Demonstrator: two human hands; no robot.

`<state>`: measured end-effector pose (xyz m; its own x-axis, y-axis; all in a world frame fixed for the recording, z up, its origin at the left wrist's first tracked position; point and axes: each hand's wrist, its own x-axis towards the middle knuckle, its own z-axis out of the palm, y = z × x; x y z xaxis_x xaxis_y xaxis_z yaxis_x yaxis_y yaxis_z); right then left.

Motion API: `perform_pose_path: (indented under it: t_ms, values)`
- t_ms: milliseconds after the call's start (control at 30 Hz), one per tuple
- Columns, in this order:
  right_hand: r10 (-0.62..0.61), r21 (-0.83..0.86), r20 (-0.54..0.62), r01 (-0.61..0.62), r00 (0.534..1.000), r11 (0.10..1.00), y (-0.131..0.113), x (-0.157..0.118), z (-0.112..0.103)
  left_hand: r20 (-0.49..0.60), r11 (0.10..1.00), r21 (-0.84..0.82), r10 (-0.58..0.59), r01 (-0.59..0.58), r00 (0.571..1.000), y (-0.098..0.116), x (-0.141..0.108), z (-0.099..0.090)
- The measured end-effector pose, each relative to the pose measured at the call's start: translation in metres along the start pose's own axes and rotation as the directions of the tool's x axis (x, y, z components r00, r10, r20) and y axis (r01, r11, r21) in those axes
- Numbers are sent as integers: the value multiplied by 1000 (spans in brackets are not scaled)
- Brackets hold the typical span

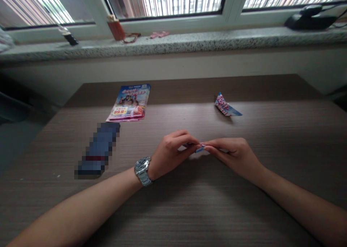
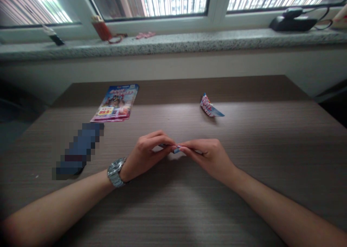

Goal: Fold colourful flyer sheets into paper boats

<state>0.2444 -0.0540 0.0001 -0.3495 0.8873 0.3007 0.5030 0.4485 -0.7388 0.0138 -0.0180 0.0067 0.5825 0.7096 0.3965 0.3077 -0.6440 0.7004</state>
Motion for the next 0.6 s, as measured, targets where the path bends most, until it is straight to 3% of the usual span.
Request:
perform_pose_path:
  t_ms: [167, 600]
  values:
    - [95, 71, 6, -95, 995, 993, 3, 0, -2, -29, 1000, -24, -10, 9, 1000, -2, 1, 0]
    - [36, 30, 44, -37, 998, 999, 6, 2, -7, -30, 993, -93, -83, 79, 996, -4, 3, -5]
